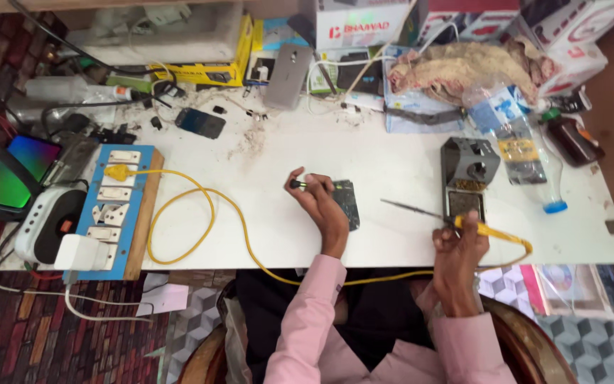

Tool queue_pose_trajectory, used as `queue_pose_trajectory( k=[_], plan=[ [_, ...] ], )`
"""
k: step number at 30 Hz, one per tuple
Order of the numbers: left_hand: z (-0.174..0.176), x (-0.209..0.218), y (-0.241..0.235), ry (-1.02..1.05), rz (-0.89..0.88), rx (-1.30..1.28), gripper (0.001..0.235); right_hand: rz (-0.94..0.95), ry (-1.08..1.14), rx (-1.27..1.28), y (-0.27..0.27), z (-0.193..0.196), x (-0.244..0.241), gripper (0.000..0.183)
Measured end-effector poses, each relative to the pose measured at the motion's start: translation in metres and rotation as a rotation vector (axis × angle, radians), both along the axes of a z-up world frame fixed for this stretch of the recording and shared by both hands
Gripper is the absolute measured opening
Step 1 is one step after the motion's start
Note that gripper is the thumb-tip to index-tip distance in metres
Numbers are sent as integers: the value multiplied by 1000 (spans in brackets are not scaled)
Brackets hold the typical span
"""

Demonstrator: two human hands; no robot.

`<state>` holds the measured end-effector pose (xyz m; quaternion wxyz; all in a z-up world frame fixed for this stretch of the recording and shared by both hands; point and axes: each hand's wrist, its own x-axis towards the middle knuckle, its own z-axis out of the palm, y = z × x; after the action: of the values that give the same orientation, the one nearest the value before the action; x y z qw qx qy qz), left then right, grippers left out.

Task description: The person uses a soldering iron to apply heat to a small circuit board held in the left hand. The person repeatedly touches the iron tip to different points on the board while occasionally adjusting the board's position on the workbench.

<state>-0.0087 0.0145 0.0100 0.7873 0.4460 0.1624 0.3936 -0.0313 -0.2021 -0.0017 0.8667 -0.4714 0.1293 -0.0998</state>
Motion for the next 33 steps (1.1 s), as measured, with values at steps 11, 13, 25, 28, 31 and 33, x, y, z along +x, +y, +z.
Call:
queue_pose_trajectory(
  k=[11, 13, 25, 28, 31, 33],
  plan=[
    [3, -16, 14, 22, -136, 147, 28, 0, -15, -195, 44, 1, 23, 34],
    [0, -20, 14, 3, -196, 126, 29, -13, -36, -198, 41, -5, 16, 38],
    [6, -22, 20, 146, -275, 296, 34, 91, -117, -133, 35, -1, 22, 33],
    [10, -21, 20, 110, -250, 349, 34, 92, -109, -124, 34, 6, 28, 29],
    [12, -21, 18, 167, -235, 405, 36, 70, -98, -103, 36, 9, 30, 29],
    [8, -24, 16, 157, -251, 385, 37, 36, -62, -172, 38, 6, 26, 32]
  ],
)
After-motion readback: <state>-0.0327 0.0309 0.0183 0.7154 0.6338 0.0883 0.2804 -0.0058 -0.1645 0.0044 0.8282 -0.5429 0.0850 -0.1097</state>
